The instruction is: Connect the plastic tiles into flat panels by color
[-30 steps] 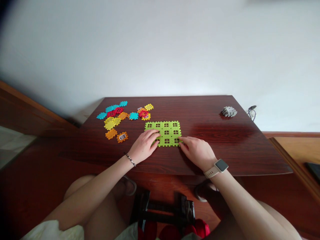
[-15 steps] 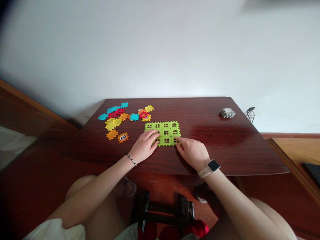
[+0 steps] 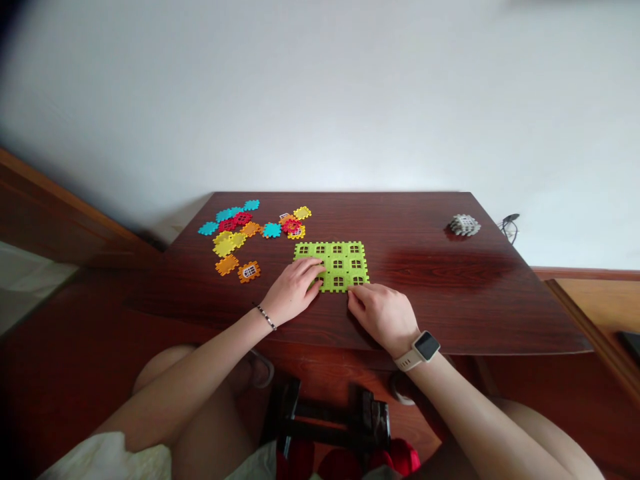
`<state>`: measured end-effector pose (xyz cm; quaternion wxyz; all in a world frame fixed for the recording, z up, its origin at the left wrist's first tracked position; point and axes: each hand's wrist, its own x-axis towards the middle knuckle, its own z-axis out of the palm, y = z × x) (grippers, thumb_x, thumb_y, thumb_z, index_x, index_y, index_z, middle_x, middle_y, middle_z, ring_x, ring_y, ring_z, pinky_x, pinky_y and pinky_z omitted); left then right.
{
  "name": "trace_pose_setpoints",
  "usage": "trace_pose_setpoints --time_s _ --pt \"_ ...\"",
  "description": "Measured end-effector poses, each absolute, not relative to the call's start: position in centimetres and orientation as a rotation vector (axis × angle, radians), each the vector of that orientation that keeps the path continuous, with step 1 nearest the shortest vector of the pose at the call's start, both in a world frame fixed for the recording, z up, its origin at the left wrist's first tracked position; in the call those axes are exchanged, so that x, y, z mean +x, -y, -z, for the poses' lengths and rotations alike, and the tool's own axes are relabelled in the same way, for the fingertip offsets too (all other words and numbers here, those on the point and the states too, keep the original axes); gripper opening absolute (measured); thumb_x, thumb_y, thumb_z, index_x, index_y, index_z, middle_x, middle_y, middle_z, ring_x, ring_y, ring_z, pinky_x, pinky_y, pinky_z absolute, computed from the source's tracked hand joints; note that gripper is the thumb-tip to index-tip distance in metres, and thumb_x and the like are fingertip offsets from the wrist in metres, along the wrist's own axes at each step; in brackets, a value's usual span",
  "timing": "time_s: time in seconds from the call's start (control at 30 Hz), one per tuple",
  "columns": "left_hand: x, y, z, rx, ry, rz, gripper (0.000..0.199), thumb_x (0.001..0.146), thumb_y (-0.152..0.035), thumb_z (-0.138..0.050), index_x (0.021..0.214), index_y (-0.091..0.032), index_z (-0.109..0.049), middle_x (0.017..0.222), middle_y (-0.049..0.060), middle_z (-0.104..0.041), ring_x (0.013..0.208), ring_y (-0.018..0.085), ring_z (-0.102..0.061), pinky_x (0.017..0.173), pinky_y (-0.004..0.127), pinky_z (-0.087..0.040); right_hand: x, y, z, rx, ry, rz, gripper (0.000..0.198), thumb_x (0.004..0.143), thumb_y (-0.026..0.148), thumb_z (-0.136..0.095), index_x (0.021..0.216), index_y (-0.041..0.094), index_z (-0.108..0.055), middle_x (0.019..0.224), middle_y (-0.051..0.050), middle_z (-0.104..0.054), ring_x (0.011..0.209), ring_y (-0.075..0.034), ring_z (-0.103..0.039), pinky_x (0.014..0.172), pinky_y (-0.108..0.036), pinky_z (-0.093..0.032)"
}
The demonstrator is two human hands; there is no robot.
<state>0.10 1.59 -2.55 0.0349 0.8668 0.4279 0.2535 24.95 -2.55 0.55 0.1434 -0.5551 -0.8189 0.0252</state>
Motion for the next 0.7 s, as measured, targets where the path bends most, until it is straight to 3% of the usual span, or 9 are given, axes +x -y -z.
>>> trace_pose_setpoints --time_s 0.2,0.4,0.57,0.7 --pt "0.2 -1.7 2.7 2.665 -1.328 -0.784 0.025 0.107 -0.018 -0.056 0.129 -0.021 -0.065 0.138 0.012 -0.066 0.134 0.030 -0.062 0.115 0.055 -0.056 24.7 2.0 -0.6 -1.700 2.356 -0.125 0.038 0.108 0.040 -0.052 0.081 0.026 -0.076 0.083 -0.005 -0.081 0.071 -0.022 -0.074 0.059 -0.030 -0.040" --pt "0.1 -1.7 2.7 2.670 -1.324 -0.780 0.024 0.107 -0.020 -0.056 0.129 -0.021 -0.065 0.137 0.012 -0.067 0.134 0.030 -0.062 0.116 0.054 -0.055 24.8 1.5 -0.5 -1.630 2.317 -0.142 0.037 0.111 0.041 -0.048 0.121 0.030 -0.082 0.110 -0.005 -0.086 0.087 -0.023 -0.080 0.063 -0.028 -0.048" --pt "0.2 -1.7 2.8 2.666 -1.328 -0.785 0.024 0.107 -0.019 -0.056 0.129 -0.020 -0.065 0.137 0.012 -0.067 0.135 0.030 -0.062 0.117 0.054 -0.055 24.4 1.5 -0.5 -1.736 2.376 -0.107 0.034 0.109 0.043 -0.052 0.120 0.033 -0.083 0.101 -0.006 -0.086 0.080 -0.025 -0.080 0.062 -0.030 -0.050" --pt "0.0 -1.9 2.5 2.580 -1.298 -0.847 0.022 0.105 -0.019 -0.061 0.126 -0.022 -0.065 0.137 0.011 -0.068 0.134 0.029 -0.063 0.118 0.053 -0.054 24.5 1.3 -0.6 -1.605 2.305 -0.244 0.034 0.110 0.038 -0.051 0.119 0.028 -0.082 0.107 -0.007 -0.086 0.088 -0.025 -0.080 0.071 -0.030 -0.054"
